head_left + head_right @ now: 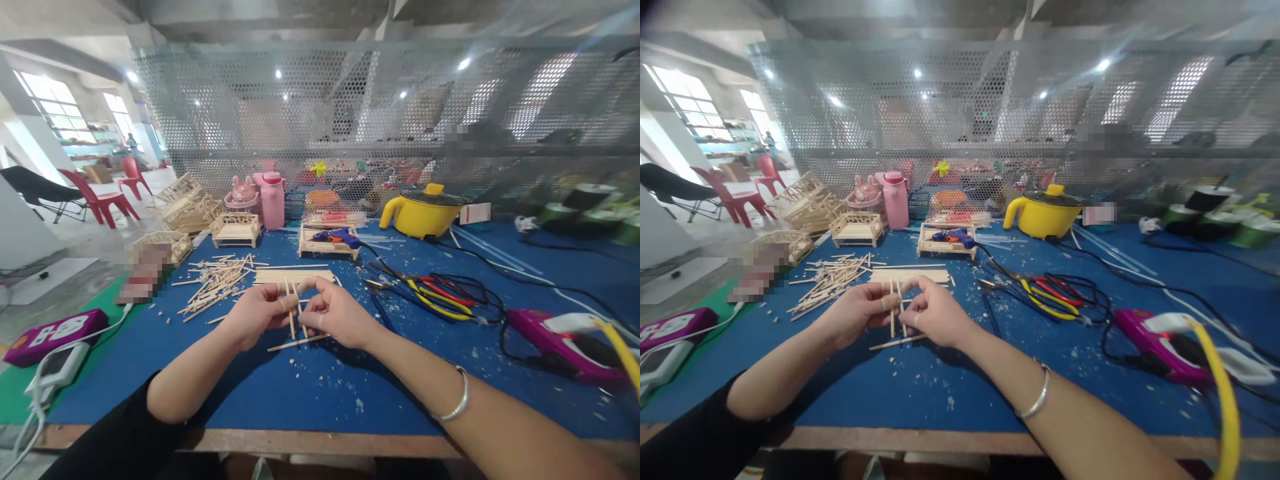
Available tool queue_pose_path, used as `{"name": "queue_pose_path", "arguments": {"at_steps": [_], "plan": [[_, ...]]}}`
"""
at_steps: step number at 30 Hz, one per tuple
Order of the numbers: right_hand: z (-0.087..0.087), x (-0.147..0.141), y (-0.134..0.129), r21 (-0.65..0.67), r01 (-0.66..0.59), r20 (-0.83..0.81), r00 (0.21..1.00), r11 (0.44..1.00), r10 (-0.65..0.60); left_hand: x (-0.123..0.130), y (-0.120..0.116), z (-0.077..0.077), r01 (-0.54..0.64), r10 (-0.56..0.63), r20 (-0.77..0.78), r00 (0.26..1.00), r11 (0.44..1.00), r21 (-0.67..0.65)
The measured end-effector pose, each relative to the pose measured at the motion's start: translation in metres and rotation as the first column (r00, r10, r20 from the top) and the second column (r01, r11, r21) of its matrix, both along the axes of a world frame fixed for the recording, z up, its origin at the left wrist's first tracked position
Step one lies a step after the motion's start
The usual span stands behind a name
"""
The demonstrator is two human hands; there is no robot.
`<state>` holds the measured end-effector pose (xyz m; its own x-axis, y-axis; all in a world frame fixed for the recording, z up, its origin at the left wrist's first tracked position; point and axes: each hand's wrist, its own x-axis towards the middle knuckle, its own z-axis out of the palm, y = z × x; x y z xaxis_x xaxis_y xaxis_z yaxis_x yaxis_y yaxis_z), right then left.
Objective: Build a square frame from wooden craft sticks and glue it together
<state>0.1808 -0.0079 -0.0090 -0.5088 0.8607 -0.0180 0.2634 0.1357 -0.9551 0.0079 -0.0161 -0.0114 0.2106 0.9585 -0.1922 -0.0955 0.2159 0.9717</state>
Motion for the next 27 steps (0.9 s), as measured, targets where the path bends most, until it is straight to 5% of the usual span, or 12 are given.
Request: {"name": "queue_pose_path", "arguments": {"at_steps": [3,8,16,20,23,27], "plan": [[0.009,0.022,0.006,0.077,0.060,0.263,0.962,0.995,-0.079,-0.018,0.004,0.001,-0.090,0.128,-0.273,0.954,0.985,0.146],[0.011,0.055,0.015,0.070,0.107,0.669,0.733,0.992,-0.126,-0.028,0.006,-0.008,0.035,0.096,-0.680,0.727,0.984,0.176],[0.000,0.051,0.015,0.124,-0.010,0.619,0.783,0.992,-0.070,-0.019,0.000,-0.009,0.228,0.060,-0.826,0.561,0.948,0.224],[0.000,0.049,0.016,0.115,0.013,0.624,0.777,0.993,-0.082,-0.022,-0.001,-0.010,0.230,0.014,-0.790,0.613,0.953,0.196],[0.006,0.047,0.014,0.291,-0.067,0.634,0.760,0.954,-0.140,-0.028,0.002,-0.008,0.212,0.007,-0.791,0.611,0.962,0.173],[0.014,0.040,0.006,0.420,-0.288,0.628,0.777,0.860,-0.047,-0.046,0.013,0.000,0.179,0.229,-0.883,0.410,0.929,0.324]]}}
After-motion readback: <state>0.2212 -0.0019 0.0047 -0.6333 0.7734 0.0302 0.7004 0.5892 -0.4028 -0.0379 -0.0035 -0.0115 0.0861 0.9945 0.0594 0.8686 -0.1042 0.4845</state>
